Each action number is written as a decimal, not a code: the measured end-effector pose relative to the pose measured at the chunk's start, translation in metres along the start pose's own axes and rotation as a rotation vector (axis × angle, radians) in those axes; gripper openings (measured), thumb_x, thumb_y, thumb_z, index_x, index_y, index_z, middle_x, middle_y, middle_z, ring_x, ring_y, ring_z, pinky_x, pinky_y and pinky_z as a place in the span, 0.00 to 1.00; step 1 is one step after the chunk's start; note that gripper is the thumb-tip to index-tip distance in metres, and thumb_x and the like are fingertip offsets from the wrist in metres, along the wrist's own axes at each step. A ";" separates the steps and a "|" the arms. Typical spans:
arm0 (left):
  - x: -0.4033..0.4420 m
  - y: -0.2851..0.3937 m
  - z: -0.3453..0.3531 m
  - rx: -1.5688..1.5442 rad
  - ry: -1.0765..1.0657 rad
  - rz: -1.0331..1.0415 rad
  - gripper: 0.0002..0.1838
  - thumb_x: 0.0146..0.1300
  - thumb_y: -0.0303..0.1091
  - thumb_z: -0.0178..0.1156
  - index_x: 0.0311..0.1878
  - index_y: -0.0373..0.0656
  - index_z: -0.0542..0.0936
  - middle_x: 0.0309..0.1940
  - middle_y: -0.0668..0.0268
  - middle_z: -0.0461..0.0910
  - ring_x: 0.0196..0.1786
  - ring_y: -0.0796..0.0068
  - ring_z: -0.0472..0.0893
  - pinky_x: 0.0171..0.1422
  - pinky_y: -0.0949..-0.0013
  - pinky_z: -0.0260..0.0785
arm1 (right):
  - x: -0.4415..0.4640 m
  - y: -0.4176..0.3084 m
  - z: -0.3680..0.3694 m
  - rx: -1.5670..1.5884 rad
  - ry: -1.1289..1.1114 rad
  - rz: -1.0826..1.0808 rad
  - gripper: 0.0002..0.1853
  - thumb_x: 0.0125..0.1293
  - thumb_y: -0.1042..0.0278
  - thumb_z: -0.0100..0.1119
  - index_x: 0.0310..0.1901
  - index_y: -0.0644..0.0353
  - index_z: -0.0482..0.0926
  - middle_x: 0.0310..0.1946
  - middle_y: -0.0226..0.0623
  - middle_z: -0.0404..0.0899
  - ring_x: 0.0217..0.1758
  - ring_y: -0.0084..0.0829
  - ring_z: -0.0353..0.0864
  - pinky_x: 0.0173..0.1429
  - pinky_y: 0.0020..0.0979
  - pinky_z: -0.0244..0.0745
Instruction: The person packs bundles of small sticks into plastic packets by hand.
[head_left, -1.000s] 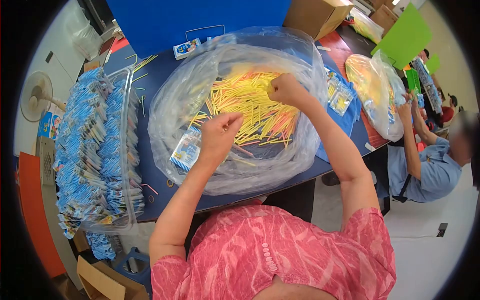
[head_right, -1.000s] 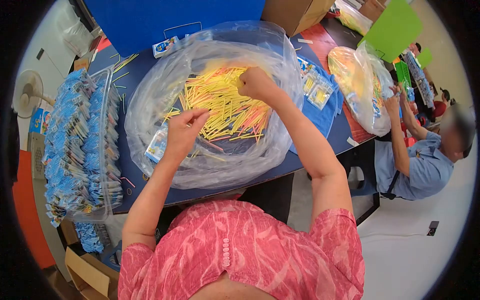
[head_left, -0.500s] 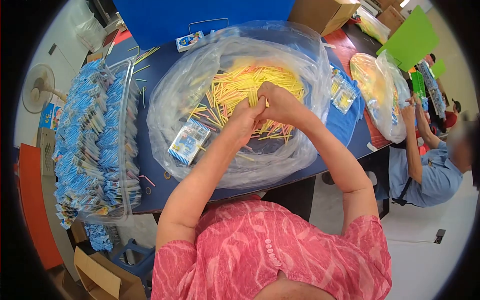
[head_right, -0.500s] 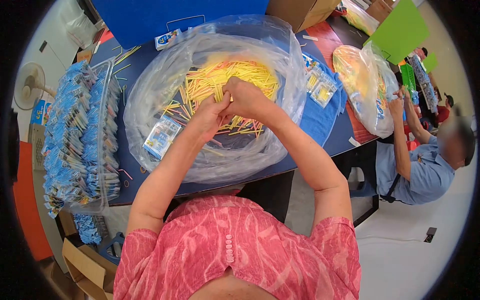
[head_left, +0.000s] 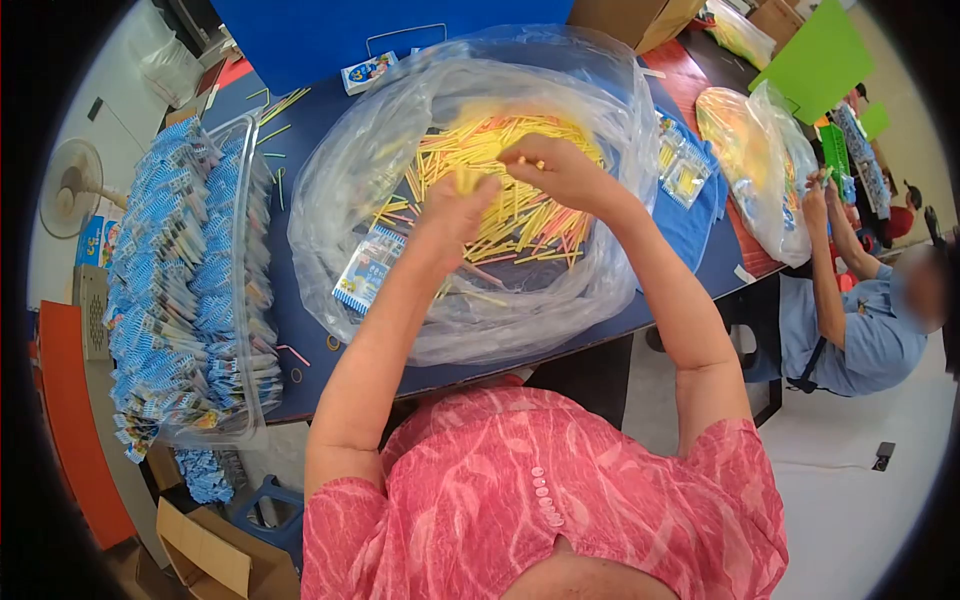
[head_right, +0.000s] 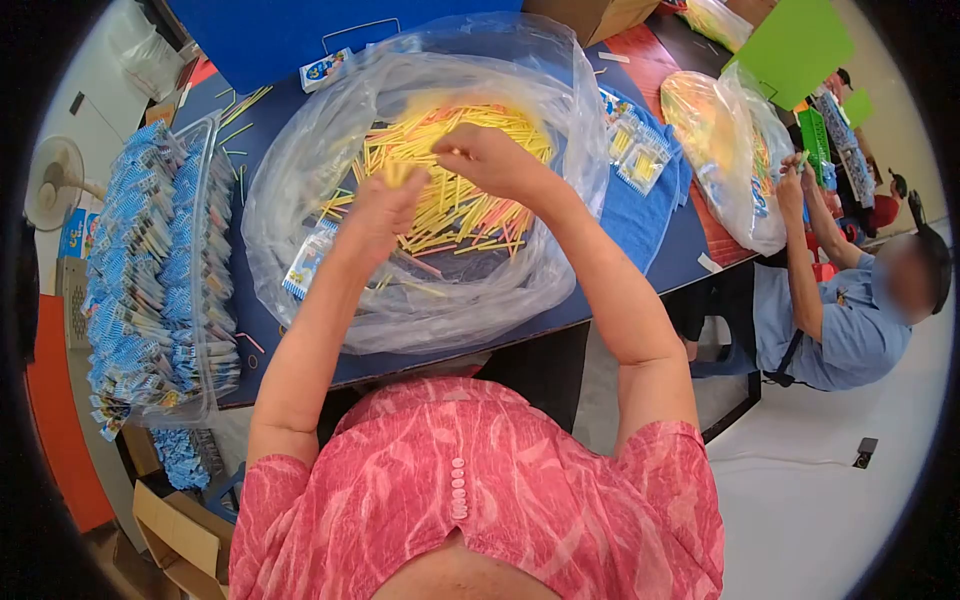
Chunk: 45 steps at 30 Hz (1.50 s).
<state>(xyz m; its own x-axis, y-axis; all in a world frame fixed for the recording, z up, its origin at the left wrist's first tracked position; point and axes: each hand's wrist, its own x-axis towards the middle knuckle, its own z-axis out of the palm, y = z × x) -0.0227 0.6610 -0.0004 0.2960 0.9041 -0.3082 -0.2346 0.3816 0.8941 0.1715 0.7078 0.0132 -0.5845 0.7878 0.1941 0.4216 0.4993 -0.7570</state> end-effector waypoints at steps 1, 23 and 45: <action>-0.002 0.002 -0.008 -0.017 0.067 0.006 0.13 0.70 0.42 0.54 0.38 0.41 0.76 0.17 0.79 0.60 0.17 0.89 0.55 0.19 0.79 0.44 | -0.003 0.010 0.001 -0.220 -0.049 -0.037 0.14 0.58 0.67 0.58 0.45 0.62 0.80 0.44 0.43 0.78 0.44 0.40 0.79 0.49 0.35 0.74; -0.004 -0.020 0.019 -0.281 0.143 0.051 0.19 0.70 0.47 0.54 0.40 0.37 0.77 0.29 0.65 0.77 0.23 0.82 0.66 0.23 0.78 0.52 | -0.001 -0.021 0.013 0.143 0.049 0.205 0.11 0.60 0.64 0.65 0.29 0.61 0.77 0.30 0.31 0.74 0.35 0.21 0.73 0.36 0.26 0.67; -0.006 -0.021 0.002 -0.766 -0.265 -0.072 0.13 0.72 0.43 0.52 0.38 0.43 0.71 0.18 0.73 0.62 0.19 0.81 0.63 0.21 0.77 0.51 | -0.020 -0.054 0.025 -0.208 0.124 -0.276 0.31 0.56 0.54 0.67 0.59 0.60 0.73 0.50 0.43 0.78 0.53 0.37 0.75 0.57 0.33 0.68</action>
<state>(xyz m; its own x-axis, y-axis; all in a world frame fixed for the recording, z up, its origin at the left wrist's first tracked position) -0.0181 0.6479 -0.0166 0.5214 0.8332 -0.1840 -0.7463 0.5498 0.3751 0.1434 0.6566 0.0347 -0.6125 0.6449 0.4571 0.3991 0.7515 -0.5253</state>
